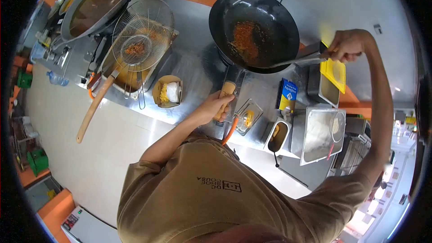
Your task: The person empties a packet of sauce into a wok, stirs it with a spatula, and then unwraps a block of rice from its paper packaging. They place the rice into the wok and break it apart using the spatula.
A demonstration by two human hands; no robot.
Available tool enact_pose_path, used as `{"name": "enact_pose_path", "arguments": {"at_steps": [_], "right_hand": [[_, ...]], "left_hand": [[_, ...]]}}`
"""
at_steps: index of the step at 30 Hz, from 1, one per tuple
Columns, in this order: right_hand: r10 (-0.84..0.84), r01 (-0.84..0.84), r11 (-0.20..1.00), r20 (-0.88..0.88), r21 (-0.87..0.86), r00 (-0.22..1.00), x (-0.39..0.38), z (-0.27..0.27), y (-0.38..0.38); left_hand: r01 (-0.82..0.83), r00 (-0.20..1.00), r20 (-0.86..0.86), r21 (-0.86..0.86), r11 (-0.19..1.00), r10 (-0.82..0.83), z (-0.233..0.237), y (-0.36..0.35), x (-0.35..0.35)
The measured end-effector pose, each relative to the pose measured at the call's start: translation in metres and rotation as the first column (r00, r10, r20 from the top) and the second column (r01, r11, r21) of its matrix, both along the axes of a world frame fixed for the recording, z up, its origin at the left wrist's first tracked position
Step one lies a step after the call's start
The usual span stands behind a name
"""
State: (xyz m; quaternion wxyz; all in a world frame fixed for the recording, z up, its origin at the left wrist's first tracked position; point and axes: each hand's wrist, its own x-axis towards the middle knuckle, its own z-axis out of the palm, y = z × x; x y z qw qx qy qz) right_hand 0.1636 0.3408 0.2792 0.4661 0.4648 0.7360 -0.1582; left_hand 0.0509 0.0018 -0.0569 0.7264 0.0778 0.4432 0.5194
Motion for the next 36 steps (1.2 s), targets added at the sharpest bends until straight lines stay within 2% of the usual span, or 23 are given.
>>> {"name": "enact_pose_path", "arguments": {"at_steps": [2, 3, 5, 6, 8, 9, 12, 13, 14, 16, 18, 20, 22, 24, 25, 26, 28, 29, 30, 32, 33, 34, 36], "right_hand": [[0.117, -0.116, 0.993, -0.160, 0.016, 0.980, -0.003, -0.032, 0.003], [0.108, -0.106, 0.994, -0.154, 0.020, 0.982, -0.004, -0.040, -0.001], [-0.022, 0.011, 0.999, -0.363, -0.033, 0.931, -0.018, -0.046, -0.005], [-0.019, 0.008, 0.999, -0.356, -0.033, 0.934, -0.021, -0.036, -0.004], [0.038, -0.041, 0.999, -0.176, -0.012, 0.984, -0.021, 0.001, 0.003], [-0.022, 0.022, 1.000, -0.119, 0.001, 0.993, -0.021, 0.011, 0.001], [0.041, -0.044, 0.998, -0.055, -0.046, 0.998, -0.029, -0.007, -0.015], [0.057, -0.065, 0.996, -0.133, -0.056, 0.989, -0.034, -0.021, -0.029], [0.042, -0.049, 0.998, -0.135, -0.048, 0.990, -0.032, -0.033, -0.029], [-0.179, 0.152, 0.983, -0.337, -0.105, 0.924, -0.039, -0.044, -0.026], [-0.155, 0.127, 0.986, -0.298, -0.111, 0.942, -0.039, -0.018, -0.028], [-0.204, 0.184, 0.972, -0.138, -0.149, 0.969, -0.039, 0.000, -0.032], [-0.161, 0.145, 0.982, -0.132, -0.122, 0.978, -0.044, -0.015, -0.033], [-0.080, 0.064, 0.996, -0.297, -0.065, 0.952, -0.041, -0.058, -0.017], [-0.110, 0.111, 0.994, -0.377, -0.020, 0.919, -0.048, -0.060, -0.030], [-0.118, 0.123, 0.992, -0.388, -0.013, 0.914, -0.045, -0.045, -0.032], [0.066, -0.044, 0.994, -0.215, 0.105, 0.974, -0.043, 0.000, -0.034], [0.044, -0.036, 0.996, -0.109, 0.076, 0.993, -0.041, 0.014, -0.030], [0.044, -0.036, 0.997, -0.110, 0.072, 0.993, -0.039, 0.011, -0.031], [0.115, -0.125, 0.980, 0.075, 0.151, 0.991, -0.033, 0.004, -0.041], [0.211, -0.209, 0.968, 0.005, 0.135, 0.978, -0.022, -0.024, -0.023], [0.200, -0.198, 0.970, 0.001, 0.139, 0.980, -0.013, -0.055, -0.016], [0.300, -0.227, 0.915, -0.187, 0.332, 0.935, -0.005, -0.093, -0.005]], "left_hand": [[0.013, 1.000, 0.002, 0.030, 0.999, -0.013, -0.010, -0.001, 0.000], [-0.002, 1.000, 0.004, 0.060, 0.998, 0.002, -0.012, 0.000, 0.000], [-0.002, 1.000, -0.006, 0.052, 0.999, 0.002, -0.008, 0.003, -0.002], [-0.002, 1.000, -0.017, 0.026, 1.000, 0.003, -0.007, 0.001, -0.002], [0.002, 1.000, 0.002, 0.039, 0.999, -0.002, -0.012, 0.001, -0.006], [0.009, 1.000, 0.010, 0.059, 0.998, -0.010, -0.015, 0.002, -0.007], [0.018, 1.000, -0.003, 0.044, 0.999, -0.018, -0.015, 0.002, -0.007], [0.039, 0.999, -0.004, 0.046, 0.998, -0.039, -0.017, -0.001, -0.005], [0.040, 0.999, 0.008, 0.088, 0.995, -0.041, -0.020, -0.001, -0.005], [0.034, 0.999, 0.012, 0.143, 0.989, -0.036, -0.020, 0.003, -0.008], [0.041, 0.999, -0.008, 0.096, 0.995, -0.041, -0.019, 0.002, -0.007], [0.030, 1.000, 0.002, 0.092, 0.995, -0.031, -0.020, 0.002, -0.007], [0.032, 0.999, 0.003, 0.090, 0.995, -0.032, -0.020, 0.003, -0.006], [-0.017, 1.000, 0.008, 0.076, 0.997, 0.017, -0.021, 0.003, -0.002], [-0.010, 1.000, -0.001, 0.090, 0.996, 0.011, -0.021, 0.005, -0.005], [0.026, 0.998, 0.061, 0.084, 0.996, -0.031, -0.022, 0.005, -0.008], [0.057, 0.989, 0.131, 0.065, 0.996, -0.065, -0.028, 0.003, -0.008], [0.033, 0.976, 0.213, 0.070, 0.997, -0.047, -0.031, 0.004, -0.007], [0.006, 0.956, 0.293, 0.075, 0.997, -0.027, -0.034, 0.005, -0.007], [0.003, 0.945, 0.326, 0.102, 0.995, -0.036, -0.040, 0.009, -0.005], [0.004, 0.931, 0.361, 0.132, 0.991, -0.052, -0.043, 0.009, -0.004], [0.015, 0.932, 0.357, 0.135, 0.991, -0.063, -0.042, 0.007, -0.003], [-0.061, 0.860, 0.509, 0.140, 0.988, -0.019, -0.040, 0.005, -0.002]]}}
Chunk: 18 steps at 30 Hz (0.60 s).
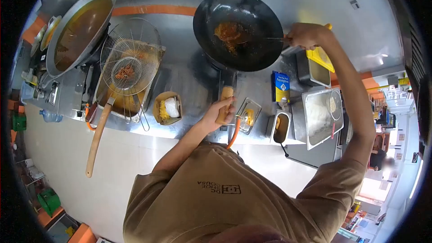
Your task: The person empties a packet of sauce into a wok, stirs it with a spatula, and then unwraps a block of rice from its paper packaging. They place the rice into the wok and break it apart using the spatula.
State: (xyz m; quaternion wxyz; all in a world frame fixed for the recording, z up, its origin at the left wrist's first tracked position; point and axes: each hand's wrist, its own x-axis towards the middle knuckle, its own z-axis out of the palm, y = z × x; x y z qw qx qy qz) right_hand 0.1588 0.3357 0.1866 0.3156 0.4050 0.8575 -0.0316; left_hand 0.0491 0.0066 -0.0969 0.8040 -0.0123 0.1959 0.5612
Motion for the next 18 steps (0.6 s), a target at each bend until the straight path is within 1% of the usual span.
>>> {"name": "enact_pose_path", "arguments": {"at_steps": [1, 3, 4, 6, 7, 8, 9, 10, 11, 12, 13, 14, 15, 16, 17, 18], "right_hand": [[0.004, -0.004, 1.000, -0.007, 0.011, 1.000, -0.001, 0.011, 0.000], [0.189, -0.182, 0.982, 0.236, -0.053, 0.953, 0.002, 0.038, -0.011], [0.193, -0.185, 0.981, 0.236, -0.057, 0.952, 0.000, 0.046, -0.018], [0.058, -0.031, 0.993, 0.252, -0.112, 0.966, -0.003, 0.054, -0.032], [0.449, -0.437, 0.893, 0.224, -0.104, 0.865, 0.023, 0.000, 0.025], [0.444, -0.432, 0.896, 0.224, -0.101, 0.868, 0.023, -0.001, 0.009], [0.166, -0.159, 0.978, 0.043, -0.137, 0.985, 0.015, -0.002, -0.020], [-0.137, 0.108, 0.968, -0.121, -0.225, 0.983, 0.007, -0.001, -0.034], [-0.052, 0.018, 0.954, -0.106, -0.299, 0.993, 0.009, 0.003, -0.030], [-0.041, 0.008, 0.953, -0.103, -0.302, 0.994, 0.011, 0.011, -0.025], [0.111, -0.099, 0.966, 0.037, -0.239, 0.993, 0.011, 0.028, -0.027], [0.243, -0.209, 0.960, 0.179, -0.187, 0.953, 0.014, 0.037, -0.027], [0.186, -0.166, 0.978, 0.171, -0.129, 0.967, 0.020, 0.033, -0.019], [0.179, -0.159, 0.979, 0.162, -0.128, 0.970, 0.025, 0.013, -0.006], [0.330, -0.330, 0.942, -0.010, -0.053, 0.944, 0.032, -0.018, 0.009], [0.473, -0.472, 0.880, -0.163, 0.049, 0.866, 0.041, -0.036, 0.015]], "left_hand": [[-0.004, 1.000, -0.007, 0.011, 1.000, 0.004, 0.000, 0.000, 0.001], [-0.082, 0.994, 0.075, -0.009, 0.997, 0.082, -0.004, -0.006, 0.008], [-0.085, 0.994, 0.075, -0.014, 0.996, 0.085, -0.006, -0.004, 0.010], [-0.138, 0.983, 0.116, -0.041, 0.990, 0.142, -0.007, -0.002, 0.017], [-0.133, 0.984, 0.112, -0.038, 0.990, 0.136, -0.006, -0.002, 0.023], [-0.141, 0.988, 0.054, -0.068, 0.988, 0.145, -0.005, -0.003, 0.031], [-0.159, 0.987, -0.006, -0.089, 0.983, 0.159, -0.003, -0.001, 0.037], [-0.167, 0.986, -0.005, -0.081, 0.983, 0.167, 0.004, 0.001, 0.041], [-0.163, 0.985, -0.062, -0.058, 0.985, 0.159, 0.015, -0.001, 0.045], [-0.160, 0.981, -0.119, -0.040, 0.986, 0.154, 0.021, -0.003, 0.048], [-0.138, 0.960, -0.241, 0.029, 0.990, 0.141, 0.016, -0.003, 0.050], [-0.140, 0.958, -0.248, 0.024, 0.990, 0.142, 0.007, -0.004, 0.051], [-0.136, 0.930, -0.341, 0.022, 0.990, 0.135, -0.008, -0.006, 0.051], [-0.128, 0.893, -0.431, 0.024, 0.991, 0.126, -0.026, -0.006, 0.051], [0.223, 0.802, -0.595, 0.209, 0.952, -0.058, -0.057, -0.018, 0.028], [0.243, 0.798, -0.598, 0.204, 0.948, -0.075, -0.079, -0.030, 0.020]]}}
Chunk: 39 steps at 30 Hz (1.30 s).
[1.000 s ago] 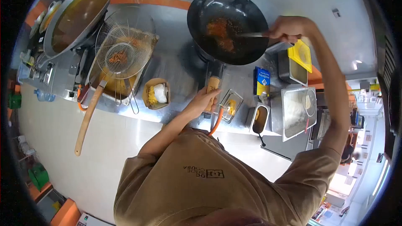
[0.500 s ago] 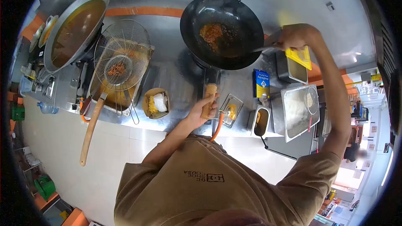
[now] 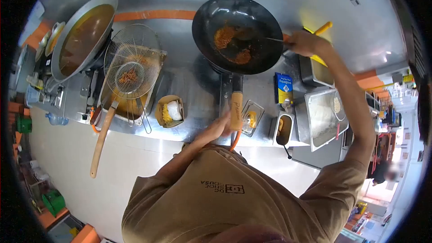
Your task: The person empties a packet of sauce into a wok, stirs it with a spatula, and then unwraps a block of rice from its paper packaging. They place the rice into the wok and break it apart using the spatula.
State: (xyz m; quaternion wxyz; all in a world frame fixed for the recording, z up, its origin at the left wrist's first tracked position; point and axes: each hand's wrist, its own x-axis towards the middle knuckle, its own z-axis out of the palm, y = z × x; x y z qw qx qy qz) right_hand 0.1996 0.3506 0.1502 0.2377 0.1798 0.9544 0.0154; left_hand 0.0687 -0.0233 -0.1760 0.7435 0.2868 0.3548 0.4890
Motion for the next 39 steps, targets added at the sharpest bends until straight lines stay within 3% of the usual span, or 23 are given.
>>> {"name": "enact_pose_path", "arguments": {"at_steps": [1, 2, 4, 5, 6, 8, 9, 10, 12, 14, 15, 16, 18, 19, 21, 22, 25, 28, 29, 31, 33, 37, 39], "right_hand": [[-0.407, 0.410, 0.911, 0.068, -0.049, 0.911, -0.024, 0.021, -0.053], [-0.417, 0.420, 0.906, 0.062, -0.048, 0.907, -0.019, 0.031, -0.055], [-0.329, 0.338, 0.923, 0.081, -0.183, 0.941, -0.009, 0.033, -0.056], [0.063, -0.046, 0.988, 0.115, -0.148, 0.991, 0.017, 0.010, -0.003], [0.049, -0.033, 0.987, 0.101, -0.160, 0.994, 0.014, 0.011, -0.001], [-0.178, 0.182, 0.983, 0.149, -0.011, 0.973, 0.005, 0.020, -0.012], [-0.217, 0.222, 0.975, 0.130, -0.023, 0.967, 0.002, 0.005, -0.014], [-0.139, 0.141, 0.990, 0.154, -0.003, 0.978, -0.002, -0.019, -0.015], [-0.095, 0.093, 0.995, 0.145, 0.018, 0.985, 0.002, -0.025, -0.024], [-0.396, 0.413, 0.910, 0.220, -0.036, 0.892, 0.016, 0.016, -0.059], [-0.473, 0.509, 0.856, 0.261, -0.090, 0.841, 0.023, 0.056, -0.087], [-0.483, 0.521, 0.846, 0.247, -0.115, 0.840, 0.033, 0.046, -0.081], [-0.607, 0.608, 0.794, 0.051, 0.002, 0.793, 0.057, 0.016, -0.063], [-0.616, 0.611, 0.787, -0.170, -0.087, 0.769, 0.057, 0.004, -0.071], [-0.567, 0.576, 0.816, -0.280, -0.058, 0.775, 0.042, -0.045, -0.064], [-0.514, 0.523, 0.851, -0.299, -0.058, 0.804, 0.042, -0.024, -0.088], [-0.542, 0.556, 0.811, -0.593, -0.183, 0.595, 0.064, -0.022, -0.110], [-0.414, 0.408, 0.858, -0.890, -0.312, 0.190, 0.076, -0.055, -0.136], [-0.401, 0.271, 0.873, -0.913, -0.404, -0.069, 0.072, -0.062, -0.153], [-0.380, 0.193, 0.879, -0.885, -0.437, -0.270, 0.055, -0.082, -0.181], [-0.392, -0.048, 0.901, -0.762, -0.431, -0.515, 0.039, -0.102, -0.203], [-0.160, 0.005, 0.973, -0.696, -0.229, -0.700, 0.009, -0.138, -0.209], [-0.527, -0.377, 0.841, -0.741, -0.387, -0.416, -0.003, -0.152, -0.213]], "left_hand": [[0.286, 0.915, -0.238, -0.183, 0.941, -0.325, -0.018, -0.011, -0.004], [0.474, 0.680, -0.391, -0.411, 0.779, -0.620, -0.031, -0.017, -0.007], [0.405, 0.708, -0.410, -0.431, 0.806, -0.575, -0.049, -0.032, -0.004], [0.329, 0.733, -0.434, -0.449, 0.831, -0.525, -0.052, -0.040, -0.006], [0.335, 0.719, -0.437, -0.464, 0.820, -0.541, -0.049, -0.042, -0.005], [0.149, 0.889, -0.339, -0.419, 0.896, -0.307, -0.038, -0.030, -0.001], [0.217, 0.910, -0.253, -0.387, 0.896, -0.329, -0.044, -0.023, -0.002], [0.248, 0.889, -0.266, -0.402, 0.881, -0.372, -0.043, -0.026, 0.005], [0.120, 0.991, 0.002, -0.441, 0.890, -0.132, -0.040, -0.022, 0.011], [0.087, 0.995, 0.000, -0.478, 0.874, -0.099, -0.044, -0.028, 0.014], [0.075, 0.997, 0.019, -0.462, 0.884, -0.075, -0.044, -0.029, 0.014], [0.062, 0.998, 0.038, -0.444, 0.894, -0.051, -0.043, -0.030, 0.015], [0.074, 0.996, -0.002, -0.453, 0.888, -0.084, -0.036, -0.025, 0.020], [0.089, 0.995, 0.013, -0.481, 0.872, -0.094, -0.033, -0.023, 0.024], [0.095, 0.995, 0.017, -0.530, 0.843, -0.102, -0.042, -0.021, 0.035], [0.113, 0.990, -0.006, -0.542, 0.833, -0.138, -0.041, -0.018, 0.038], [0.048, 0.994, -0.052, -0.552, 0.833, -0.092, -0.033, -0.019, 0.041], [-0.005, 0.991, -0.113, -0.588, 0.809, -0.076, -0.031, -0.019, 0.046], [-0.003, 0.986, -0.138, -0.598, 0.801, -0.099, -0.033, -0.021, 0.048], [-0.097, 0.972, -0.229, -0.575, 0.812, -0.046, -0.037, -0.021, 0.052], [-0.117, 0.954, -0.291, -0.597, 0.794, -0.077, -0.034, -0.028, 0.051], [-0.180, 0.914, -0.394, -0.612, 0.770, -0.099, -0.029, -0.034, 0.058], [-0.213, 0.897, -0.432, -0.610, 0.763, -0.095, -0.025, -0.036, 0.065]]}}
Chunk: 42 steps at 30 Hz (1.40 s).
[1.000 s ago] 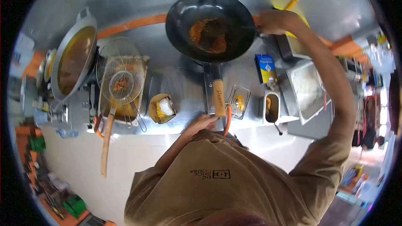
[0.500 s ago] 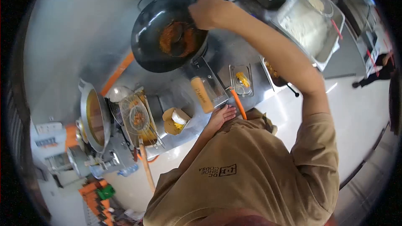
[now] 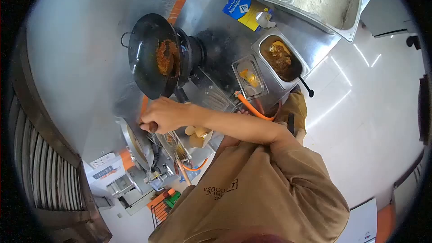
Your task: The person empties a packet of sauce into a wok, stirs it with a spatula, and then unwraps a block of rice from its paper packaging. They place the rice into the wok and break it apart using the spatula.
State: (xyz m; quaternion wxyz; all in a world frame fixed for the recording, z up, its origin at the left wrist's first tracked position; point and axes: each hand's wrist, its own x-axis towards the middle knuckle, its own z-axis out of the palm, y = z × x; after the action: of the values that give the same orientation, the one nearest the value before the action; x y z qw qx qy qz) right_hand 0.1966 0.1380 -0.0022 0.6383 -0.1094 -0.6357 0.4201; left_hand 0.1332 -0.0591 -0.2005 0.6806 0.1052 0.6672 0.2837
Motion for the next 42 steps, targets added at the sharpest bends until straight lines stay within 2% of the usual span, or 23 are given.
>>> {"name": "enact_pose_path", "arguments": {"at_steps": [5, 7, 8, 10, 14, 17, 22, 26, 30, 32, 35, 39, 41, 42], "right_hand": [[0.125, -0.125, 0.992, -0.086, 0.009, 0.988, 0.033, 0.011, -0.004], [0.115, -0.133, 0.986, -0.169, -0.099, 0.979, 0.031, 0.006, 0.012], [0.126, -0.144, 0.985, -0.174, -0.098, 0.977, 0.028, 0.004, 0.014], [0.244, -0.242, 0.968, 0.039, -0.061, 0.969, 0.024, 0.003, 0.020], [0.116, -0.116, 0.992, -0.001, -0.041, 0.993, 0.025, 0.003, 0.001], [0.201, -0.200, 0.976, 0.011, -0.085, 0.979, 0.032, 0.000, -0.002], [0.210, -0.208, 0.976, 0.016, -0.070, 0.978, 0.031, -0.003, 0.001], [0.225, -0.224, 0.973, 0.015, -0.057, 0.974, 0.034, -0.003, 0.002], [0.225, -0.225, 0.973, 0.006, -0.050, 0.974, 0.037, 0.001, 0.001], [0.123, -0.125, 0.992, -0.206, 0.005, 0.971, 0.041, 0.006, 0.000], [0.165, -0.153, 0.986, -0.286, 0.065, 0.944, 0.063, 0.020, 0.003], [0.190, -0.156, 0.979, -0.314, 0.130, 0.930, 0.059, 0.032, -0.005], [0.203, -0.172, 0.971, -0.195, 0.167, 0.960, 0.055, 0.037, -0.007], [0.206, -0.173, 0.970, -0.198, 0.170, 0.958, 0.055, 0.037, -0.005]], "left_hand": [[-0.022, 0.996, -0.086, 0.002, 1.000, 0.022, 0.001, 0.007, 0.006], [-0.043, 0.993, -0.106, 0.006, 0.999, 0.043, -0.004, 0.006, 0.014], [-0.056, 0.991, -0.118, 0.007, 0.998, 0.057, -0.005, 0.004, 0.018], [-0.073, 0.986, -0.148, 0.008, 0.997, 0.073, -0.006, 0.003, 0.020], [-0.095, 0.976, -0.194, 0.022, 0.995, 0.098, -0.013, 0.012, 0.018], [-0.125, 0.968, -0.218, 0.015, 0.992, 0.125, -0.019, 0.005, 0.021], [-0.156, 0.953, -0.261, 0.004, 0.988, 0.152, -0.025, 0.003, 0.020], [-0.176, 0.959, -0.227, -0.005, 0.984, 0.170, -0.025, 0.002, 0.019], [-0.089, 0.978, -0.188, 0.012, 0.996, 0.089, -0.026, -0.002, 0.008], [-0.031, 0.982, -0.185, 0.006, 1.000, 0.031, -0.026, -0.002, 0.004], [0.049, 0.984, -0.174, -0.007, 0.999, -0.050, -0.027, -0.006, 0.001], [0.160, 0.974, -0.161, -0.022, 0.987, -0.162, -0.027, -0.012, -0.002], [0.215, 0.963, -0.159, -0.028, 0.976, -0.217, -0.025, -0.016, -0.005], [0.242, 0.957, -0.160, -0.029, 0.970, -0.243, -0.023, -0.017, -0.007]]}}
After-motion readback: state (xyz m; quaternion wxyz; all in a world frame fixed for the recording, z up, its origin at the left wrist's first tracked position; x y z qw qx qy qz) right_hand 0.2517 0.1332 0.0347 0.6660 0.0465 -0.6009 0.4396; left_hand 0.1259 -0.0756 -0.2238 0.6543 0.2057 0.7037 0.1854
